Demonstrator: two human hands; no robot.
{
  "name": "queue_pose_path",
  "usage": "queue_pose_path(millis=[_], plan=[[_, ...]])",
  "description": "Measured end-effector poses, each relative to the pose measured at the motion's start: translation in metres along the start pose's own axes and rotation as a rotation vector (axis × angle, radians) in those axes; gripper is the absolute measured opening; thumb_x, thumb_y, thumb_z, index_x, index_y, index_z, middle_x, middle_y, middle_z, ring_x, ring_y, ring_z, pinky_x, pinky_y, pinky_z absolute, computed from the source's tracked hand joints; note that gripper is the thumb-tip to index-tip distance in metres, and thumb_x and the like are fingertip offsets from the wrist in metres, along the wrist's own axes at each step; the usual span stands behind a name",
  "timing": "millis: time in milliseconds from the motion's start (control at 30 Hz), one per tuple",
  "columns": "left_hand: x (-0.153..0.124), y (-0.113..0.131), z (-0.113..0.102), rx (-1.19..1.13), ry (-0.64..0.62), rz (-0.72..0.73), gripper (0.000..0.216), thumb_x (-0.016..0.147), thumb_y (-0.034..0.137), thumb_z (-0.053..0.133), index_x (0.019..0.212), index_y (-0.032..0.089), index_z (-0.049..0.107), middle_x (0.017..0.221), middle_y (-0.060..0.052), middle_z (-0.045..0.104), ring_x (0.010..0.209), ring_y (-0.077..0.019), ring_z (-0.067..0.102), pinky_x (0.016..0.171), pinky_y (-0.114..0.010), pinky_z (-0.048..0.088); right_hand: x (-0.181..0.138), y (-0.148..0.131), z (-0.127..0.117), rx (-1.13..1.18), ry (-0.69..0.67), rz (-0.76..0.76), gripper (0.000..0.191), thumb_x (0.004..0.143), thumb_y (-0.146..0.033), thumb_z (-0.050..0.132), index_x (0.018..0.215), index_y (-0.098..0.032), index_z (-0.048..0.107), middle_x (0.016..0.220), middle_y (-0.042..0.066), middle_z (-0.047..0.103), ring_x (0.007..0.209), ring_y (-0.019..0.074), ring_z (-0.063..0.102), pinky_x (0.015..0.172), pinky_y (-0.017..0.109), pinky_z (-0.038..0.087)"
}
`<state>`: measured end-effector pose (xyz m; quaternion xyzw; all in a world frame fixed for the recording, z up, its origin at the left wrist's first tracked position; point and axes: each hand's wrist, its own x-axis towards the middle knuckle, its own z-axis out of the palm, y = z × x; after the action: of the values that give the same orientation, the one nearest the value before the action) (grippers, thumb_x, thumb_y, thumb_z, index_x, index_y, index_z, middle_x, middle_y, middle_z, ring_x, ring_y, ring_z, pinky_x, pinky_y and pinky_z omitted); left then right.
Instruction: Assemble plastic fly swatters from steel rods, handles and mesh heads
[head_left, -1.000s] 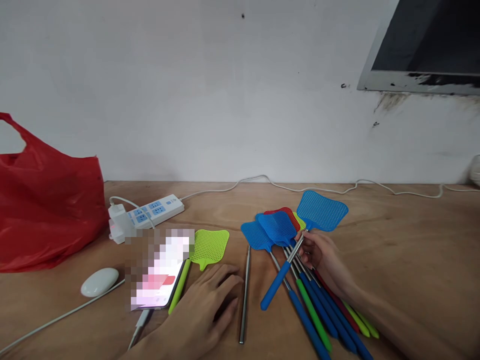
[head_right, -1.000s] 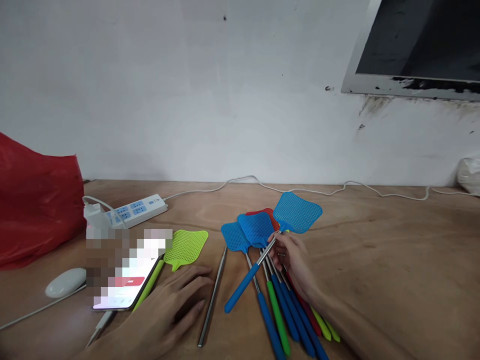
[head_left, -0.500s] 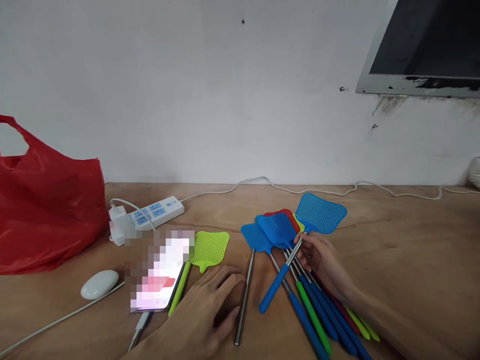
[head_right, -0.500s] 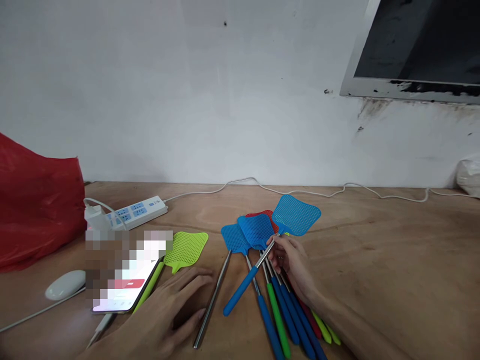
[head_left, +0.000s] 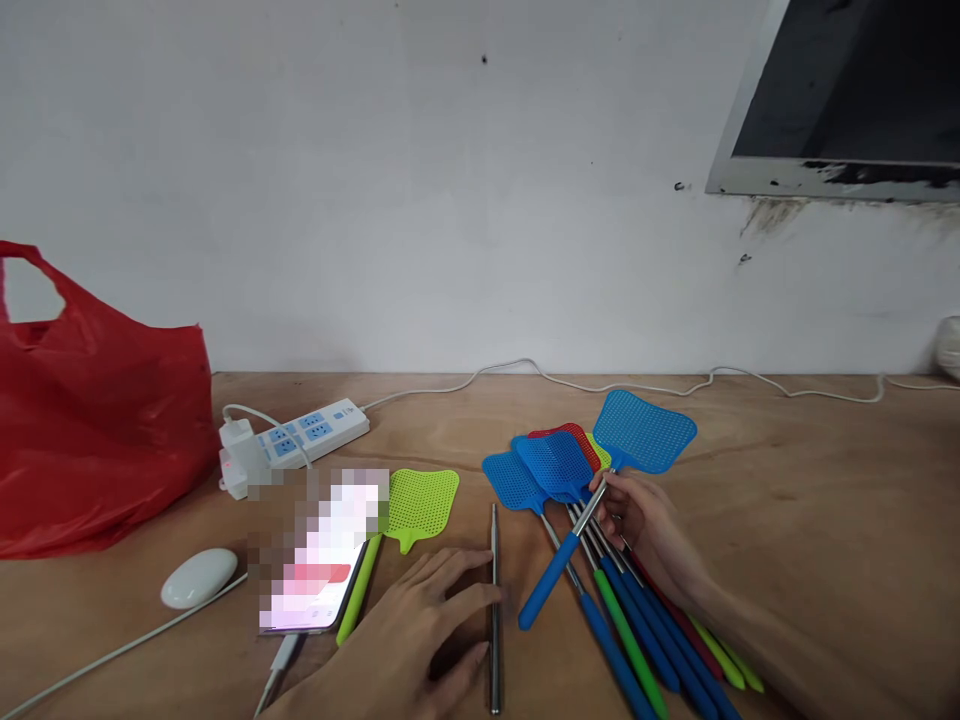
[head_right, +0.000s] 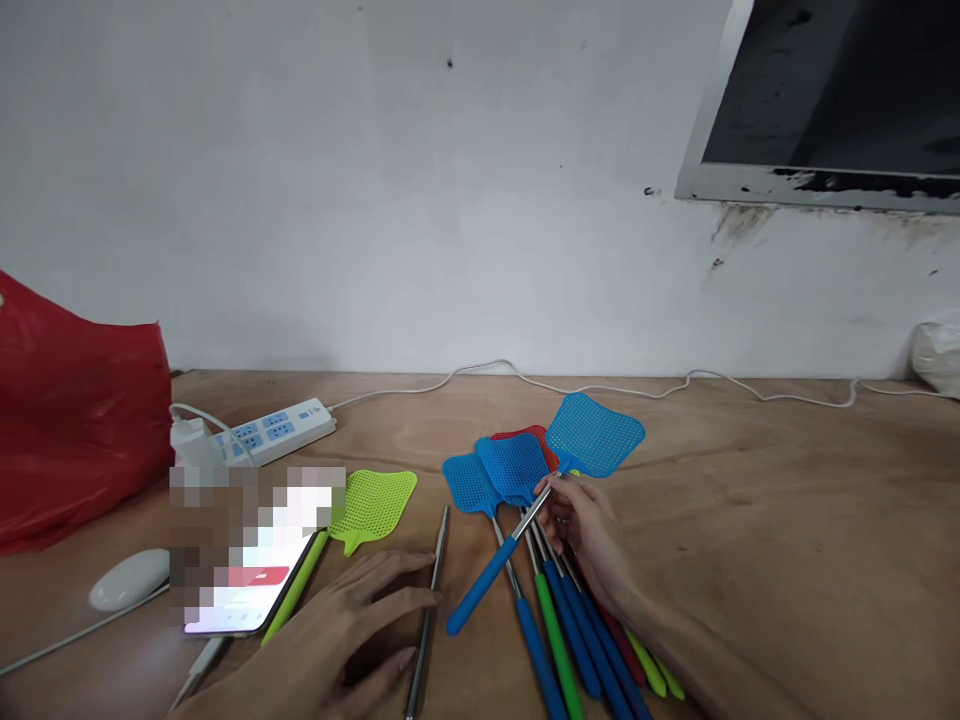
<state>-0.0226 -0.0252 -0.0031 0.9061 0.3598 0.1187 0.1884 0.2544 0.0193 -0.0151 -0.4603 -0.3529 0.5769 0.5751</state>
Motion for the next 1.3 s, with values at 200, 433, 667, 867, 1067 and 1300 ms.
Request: queue_pose_path(millis=[200, 433, 667, 867, 1067, 1300], plan=[[0.001, -0.002, 0.004, -0.008, 0.025, 0.004, 0.042, 0.088, 0.013, 0.056, 0.128, 0.027, 0.054, 0.135, -0.007, 0.057, 0.124, -0.0263, 0.055, 0.105, -0.042, 0.048, -0.002, -0.001, 0.001, 0.056, -0.034, -0.002, 0.036, 0.064, -0.048, 0.086, 0.074, -0.016, 0.074, 0.056, -0.001, 0.059, 0.049, 0.0089, 0.049, 0.040, 0.016, 0.037], [-0.001, 0.000, -0.001, -0.108, 0.171, 0.039, 0.029, 0.100, 0.015, 0.040, 0.121, 0.029, 0.054, 0.116, -0.003, 0.064, 0.108, -0.0212, 0.062, 0.096, -0.034, 0.050, -0.005, -0.005, 0.004, 0.143, -0.108, 0.044, 0.034, 0.066, -0.045, 0.088, 0.080, -0.015, 0.078, 0.061, 0.000, 0.062, 0.056, 0.0098, 0.054, 0.043, 0.016, 0.043], [-0.002, 0.001, 0.003, -0.164, 0.221, -0.034, 0.017, 0.103, 0.035, 0.045, 0.093, 0.024, 0.054, 0.091, -0.001, 0.063, 0.085, -0.0200, 0.062, 0.077, -0.030, 0.051, -0.012, -0.003, 0.008, 0.151, -0.229, 0.111, 0.030, 0.074, -0.042, 0.085, 0.087, -0.016, 0.079, 0.072, 0.002, 0.068, 0.064, 0.0098, 0.061, 0.048, 0.014, 0.046], [0.000, 0.000, 0.007, -0.136, 0.229, -0.076, 0.025, 0.102, 0.035, 0.041, 0.082, 0.023, 0.047, 0.079, 0.000, 0.060, 0.071, -0.0179, 0.059, 0.066, -0.027, 0.047, -0.014, -0.001, 0.012, 0.141, -0.259, 0.094, 0.038, 0.072, -0.051, 0.083, 0.088, -0.017, 0.078, 0.072, 0.004, 0.070, 0.065, 0.0128, 0.064, 0.048, 0.017, 0.048], [-0.003, -0.002, 0.006, -0.109, 0.222, -0.082, 0.027, 0.101, 0.037, 0.037, 0.078, 0.024, 0.044, 0.073, 0.001, 0.059, 0.065, -0.0174, 0.057, 0.061, -0.027, 0.044, -0.006, -0.001, 0.008, 0.165, -0.109, -0.018, 0.027, 0.070, -0.041, 0.087, 0.070, -0.019, 0.072, 0.070, 0.002, 0.071, 0.065, 0.0124, 0.063, 0.052, 0.018, 0.049], [-0.006, -0.003, 0.012, -0.102, 0.199, -0.182, 0.034, 0.103, 0.048, 0.035, 0.081, 0.025, 0.048, 0.074, 0.002, 0.063, 0.067, -0.0176, 0.060, 0.062, -0.027, 0.045, -0.010, -0.005, 0.005, 0.103, -0.128, -0.006, 0.027, 0.066, -0.040, 0.090, 0.075, -0.019, 0.076, 0.073, 0.002, 0.072, 0.068, 0.0137, 0.065, 0.055, 0.019, 0.050]])
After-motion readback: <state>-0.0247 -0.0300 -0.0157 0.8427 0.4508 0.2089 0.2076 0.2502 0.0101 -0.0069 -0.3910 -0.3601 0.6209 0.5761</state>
